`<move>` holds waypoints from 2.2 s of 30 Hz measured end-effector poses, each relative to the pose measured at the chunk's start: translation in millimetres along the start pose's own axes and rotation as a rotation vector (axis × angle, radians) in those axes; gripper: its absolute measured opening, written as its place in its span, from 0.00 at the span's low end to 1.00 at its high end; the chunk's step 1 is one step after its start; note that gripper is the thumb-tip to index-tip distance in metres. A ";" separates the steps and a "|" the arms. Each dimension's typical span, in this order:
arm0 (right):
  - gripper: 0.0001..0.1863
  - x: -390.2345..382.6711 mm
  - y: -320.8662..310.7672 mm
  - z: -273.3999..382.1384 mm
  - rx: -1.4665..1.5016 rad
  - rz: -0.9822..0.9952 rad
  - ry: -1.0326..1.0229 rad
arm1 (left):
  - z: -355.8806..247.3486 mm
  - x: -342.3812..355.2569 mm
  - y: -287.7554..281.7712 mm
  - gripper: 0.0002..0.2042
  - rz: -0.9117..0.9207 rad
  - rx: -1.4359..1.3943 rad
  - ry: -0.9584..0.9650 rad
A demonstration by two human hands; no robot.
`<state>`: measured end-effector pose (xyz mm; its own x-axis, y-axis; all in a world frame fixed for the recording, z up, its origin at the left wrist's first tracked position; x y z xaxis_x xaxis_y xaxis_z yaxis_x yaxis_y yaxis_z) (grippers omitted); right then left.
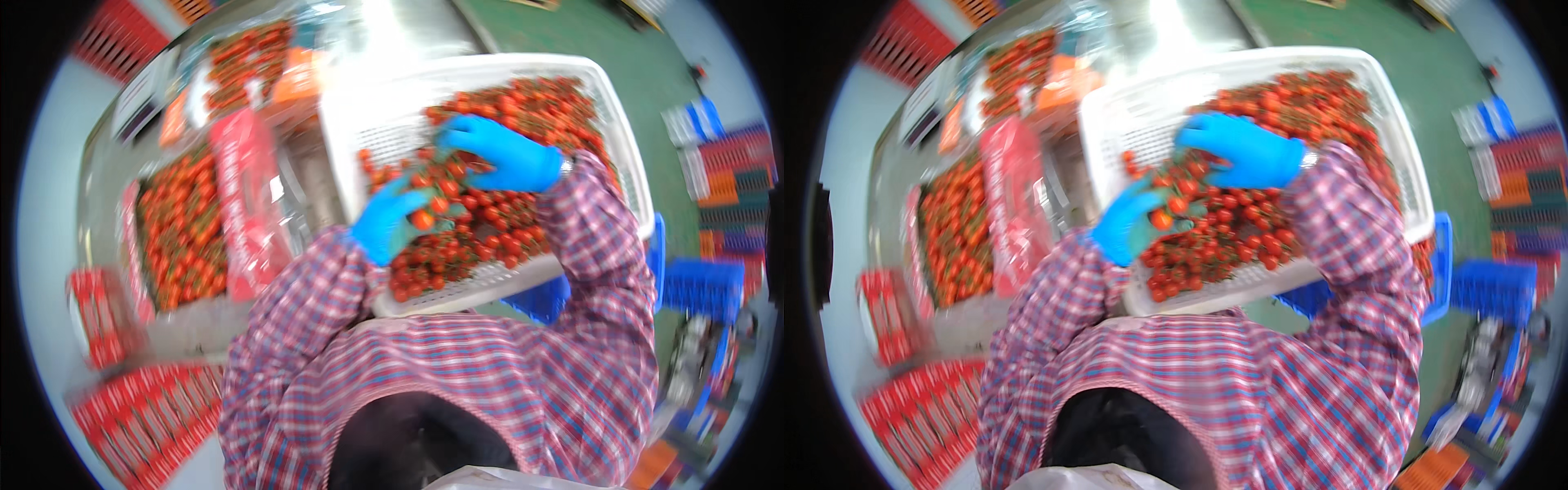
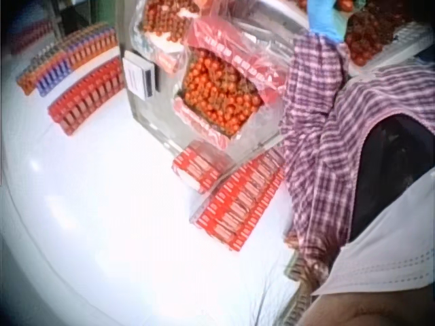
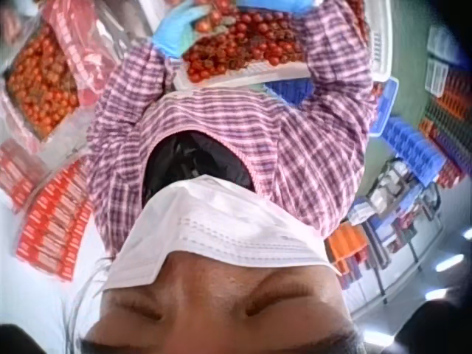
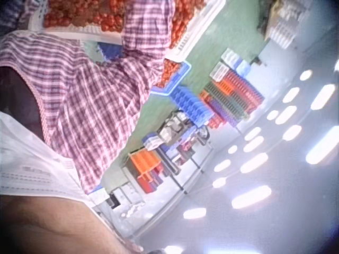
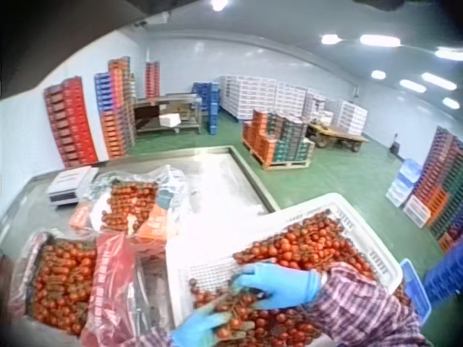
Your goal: The person uses shears to cut clusters of cherry tomatoes from the vine and places them into a plastic bag. The filled bag is then placed into a red cardboard box. The person repeats this process multiple times.
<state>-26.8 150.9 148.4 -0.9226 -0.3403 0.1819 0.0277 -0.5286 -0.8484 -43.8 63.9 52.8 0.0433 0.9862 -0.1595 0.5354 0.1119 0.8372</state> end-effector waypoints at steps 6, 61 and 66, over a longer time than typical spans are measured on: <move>0.45 -5.6 58.2 -106.7 -0.554 0.361 0.602 | 0.8 -62.0 -29.4 0.32 -0.211 -0.126 0.111; 0.34 -100.6 132.9 -23.3 0.870 -0.755 0.861 | -261.2 -280.0 -144.8 0.28 -1.395 1.438 0.439; 0.35 -91.2 127.1 -21.1 0.880 -0.757 0.846 | -263.5 -213.5 -172.6 0.21 -1.104 1.627 0.371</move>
<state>52.7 131.1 13.5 -0.7613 0.6263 -0.1679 -0.6281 -0.7766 -0.0488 -367.8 -134.0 80.3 -0.8099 0.5785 0.0969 0.3353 0.5921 -0.7328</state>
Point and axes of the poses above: each hand's wrist, its own x-axis towards the middle knuckle, its own y-axis out of the palm, z = x × y, the point moved 10 cm from there along x, towards the middle knuckle, and after that the axes turned 3 degrees about -y, right-handed, at the moved point
